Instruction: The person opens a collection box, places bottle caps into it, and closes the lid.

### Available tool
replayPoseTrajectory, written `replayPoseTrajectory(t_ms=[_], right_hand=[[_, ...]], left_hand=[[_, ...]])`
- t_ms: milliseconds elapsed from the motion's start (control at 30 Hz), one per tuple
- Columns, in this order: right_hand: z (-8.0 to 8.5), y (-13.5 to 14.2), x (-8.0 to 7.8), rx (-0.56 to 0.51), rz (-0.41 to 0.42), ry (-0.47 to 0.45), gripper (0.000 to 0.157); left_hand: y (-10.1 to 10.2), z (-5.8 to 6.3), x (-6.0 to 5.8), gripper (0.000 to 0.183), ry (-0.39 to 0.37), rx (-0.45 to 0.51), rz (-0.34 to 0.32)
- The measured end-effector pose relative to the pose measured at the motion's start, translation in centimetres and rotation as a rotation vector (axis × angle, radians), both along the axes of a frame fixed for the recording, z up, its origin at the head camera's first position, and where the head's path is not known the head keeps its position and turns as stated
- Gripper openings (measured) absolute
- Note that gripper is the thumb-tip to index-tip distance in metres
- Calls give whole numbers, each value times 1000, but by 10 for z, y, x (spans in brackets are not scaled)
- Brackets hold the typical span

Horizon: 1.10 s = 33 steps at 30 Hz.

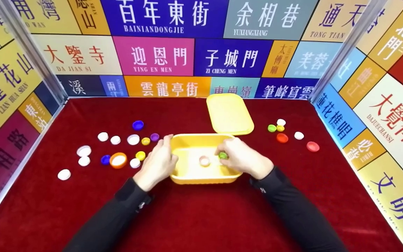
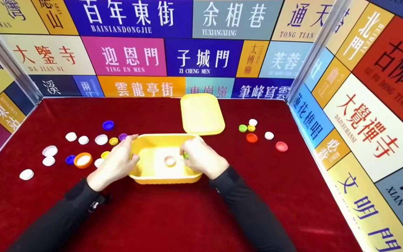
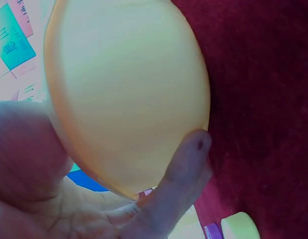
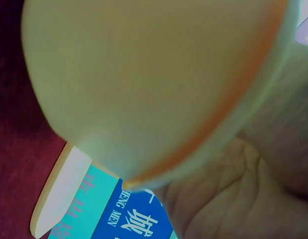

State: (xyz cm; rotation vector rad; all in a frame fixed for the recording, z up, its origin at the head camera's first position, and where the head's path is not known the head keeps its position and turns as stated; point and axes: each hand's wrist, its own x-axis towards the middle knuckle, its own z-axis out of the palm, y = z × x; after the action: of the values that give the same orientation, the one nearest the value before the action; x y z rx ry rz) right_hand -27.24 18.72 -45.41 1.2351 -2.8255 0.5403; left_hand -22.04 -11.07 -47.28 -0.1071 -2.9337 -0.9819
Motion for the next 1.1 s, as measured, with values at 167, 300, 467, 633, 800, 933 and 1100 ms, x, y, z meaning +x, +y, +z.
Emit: replayPoseTrajectory(t_ms=[167, 300, 467, 633, 800, 933, 1100], right_hand=[[-1, -3, 5, -10, 42, 31, 16], [-1, -4, 9, -3, 21, 7, 20], [3, -3, 12, 6, -31, -56, 21], [7, -2, 13, -7, -54, -81, 23], [11, 2, 10, -37, -43, -56, 25], [14, 6, 5, -66, -24, -28, 26], [19, 14, 0, -85, -57, -11, 27]], left_hand=[[-2, -5, 1, 72, -10, 24, -5], [-3, -7, 2, 72, -6, 29, -10], [-4, -8, 3, 72, -7, 31, -6], [-5, -8, 3, 72, -24, 37, 5], [-4, -8, 1, 72, -25, 39, 2], [-5, -8, 0, 72, -19, 42, -5], [-5, -7, -2, 73, -10, 40, -17]])
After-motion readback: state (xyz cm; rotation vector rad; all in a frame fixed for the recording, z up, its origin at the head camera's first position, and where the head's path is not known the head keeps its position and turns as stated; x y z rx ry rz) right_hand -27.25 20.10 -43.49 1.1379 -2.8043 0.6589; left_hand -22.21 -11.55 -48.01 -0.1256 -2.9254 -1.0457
